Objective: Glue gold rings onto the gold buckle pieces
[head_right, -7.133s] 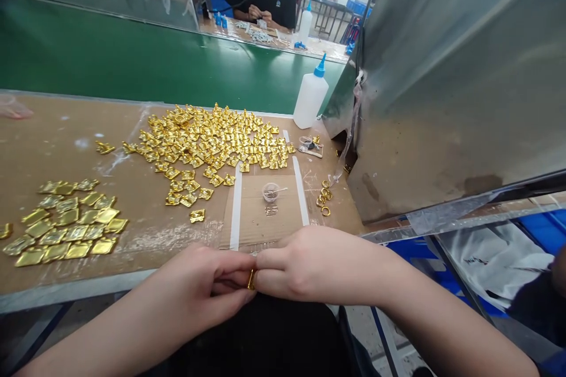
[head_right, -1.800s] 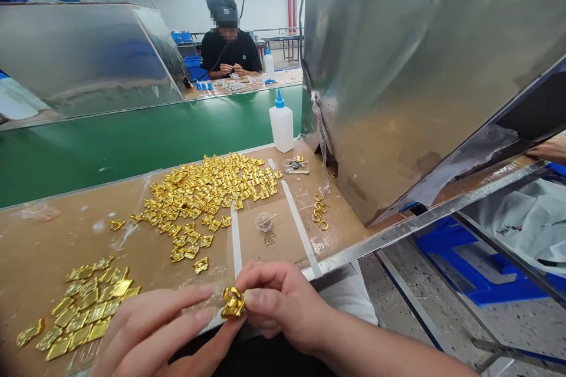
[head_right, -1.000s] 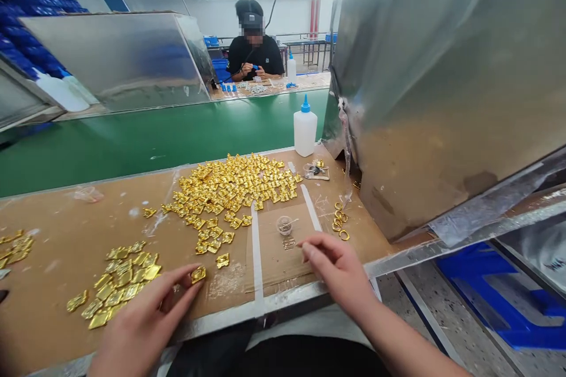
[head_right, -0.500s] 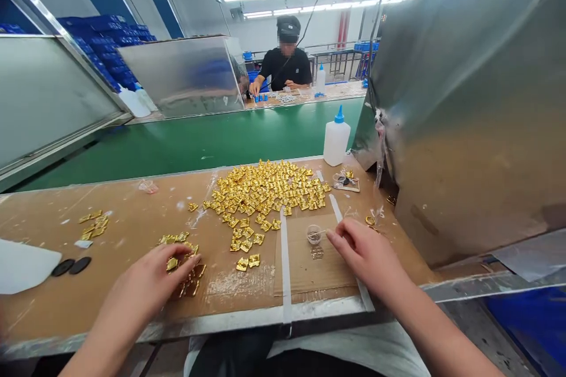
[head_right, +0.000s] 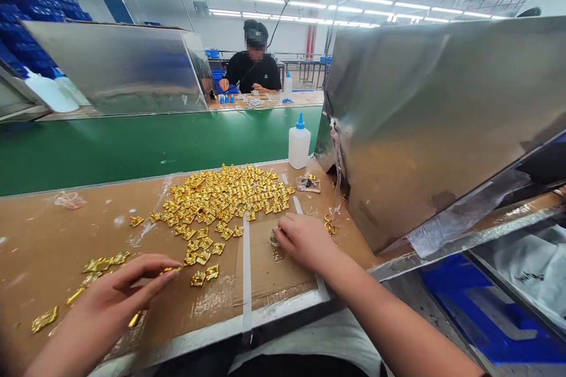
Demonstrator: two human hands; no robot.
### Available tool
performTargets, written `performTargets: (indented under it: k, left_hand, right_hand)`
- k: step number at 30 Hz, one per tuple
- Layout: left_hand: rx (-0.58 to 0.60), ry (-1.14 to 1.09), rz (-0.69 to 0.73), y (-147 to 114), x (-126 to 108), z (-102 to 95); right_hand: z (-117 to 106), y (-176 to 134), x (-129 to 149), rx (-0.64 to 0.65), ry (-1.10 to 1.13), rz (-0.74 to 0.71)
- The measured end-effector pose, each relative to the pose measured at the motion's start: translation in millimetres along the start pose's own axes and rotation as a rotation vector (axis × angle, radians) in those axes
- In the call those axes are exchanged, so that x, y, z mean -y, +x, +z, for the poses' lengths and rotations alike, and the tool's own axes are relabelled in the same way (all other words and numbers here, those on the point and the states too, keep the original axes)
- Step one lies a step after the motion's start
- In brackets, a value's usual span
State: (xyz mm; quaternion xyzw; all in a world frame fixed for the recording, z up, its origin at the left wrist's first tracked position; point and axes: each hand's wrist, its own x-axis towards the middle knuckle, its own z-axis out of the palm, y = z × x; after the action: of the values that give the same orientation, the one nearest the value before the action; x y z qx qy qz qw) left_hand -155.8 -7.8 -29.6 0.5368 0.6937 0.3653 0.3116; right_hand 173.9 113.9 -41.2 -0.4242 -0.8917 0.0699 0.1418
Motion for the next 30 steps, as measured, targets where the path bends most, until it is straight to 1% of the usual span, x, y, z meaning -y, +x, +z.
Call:
performTargets:
  k: [3,5,7,9,12,14,17,19,21,24,27,30]
  left_hand:
    - [0.144,-0.346,-0.078,-5.0,-25.0,40.8]
    - [0.242,-0.517,-0.153,-7.4,-36.7,66.6]
    - [0.284,-0.647,-0.218,-9.4,-44.2,88.0]
    - [0.284,-0.731,-0.263,-11.4,-48.2,104.2]
    - [0.269,-0.771,-0.273,-12.9,-49.6,120.8]
    - [0.254,-0.756,-0.250,-12.3,-48.4,128.2]
    - [0.234,-0.683,-0.146,-9.7,-44.2,136.2]
    - [0.222,-0.635,-0.071,-8.2,-40.3,140.4]
    - [0.202,-0.613,-0.037,-7.7,-36.0,144.3]
    - [0.193,-0.617,-0.033,-8.4,-30.4,149.0]
    - [0.208,-0.636,-0.040,-9.6,-27.9,151.5]
    - [0.203,-0.632,-0.058,-11.0,-28.2,151.8]
  right_hand:
    - [-8.8,8.3,1.6,0.028,-0.028,-0.005]
    - [-11.5,12.4,0.8,0.052,0.026,0.033]
    - [-9.3,14.4,-2.3,0.061,0.144,0.096]
    - [-2.2,13.6,-7.3,0.025,0.320,0.180]
    - [12.8,6.6,-13.6,-0.131,0.645,0.319]
    - [21.6,-1.7,-13.5,-0.228,0.881,0.403]
    - [29.9,-17.4,-5.6,-0.278,1.211,0.489]
    - [33.0,-27.7,2.2,-0.279,1.322,0.489]
    - [34.6,-35.8,9.3,-0.278,1.302,0.455]
    - [34.1,-41.9,16.3,-0.284,1.154,0.405]
    - [31.2,-41.6,20.3,-0.278,1.029,0.341]
    - [29.6,-39.6,23.1,-0.270,0.979,0.292]
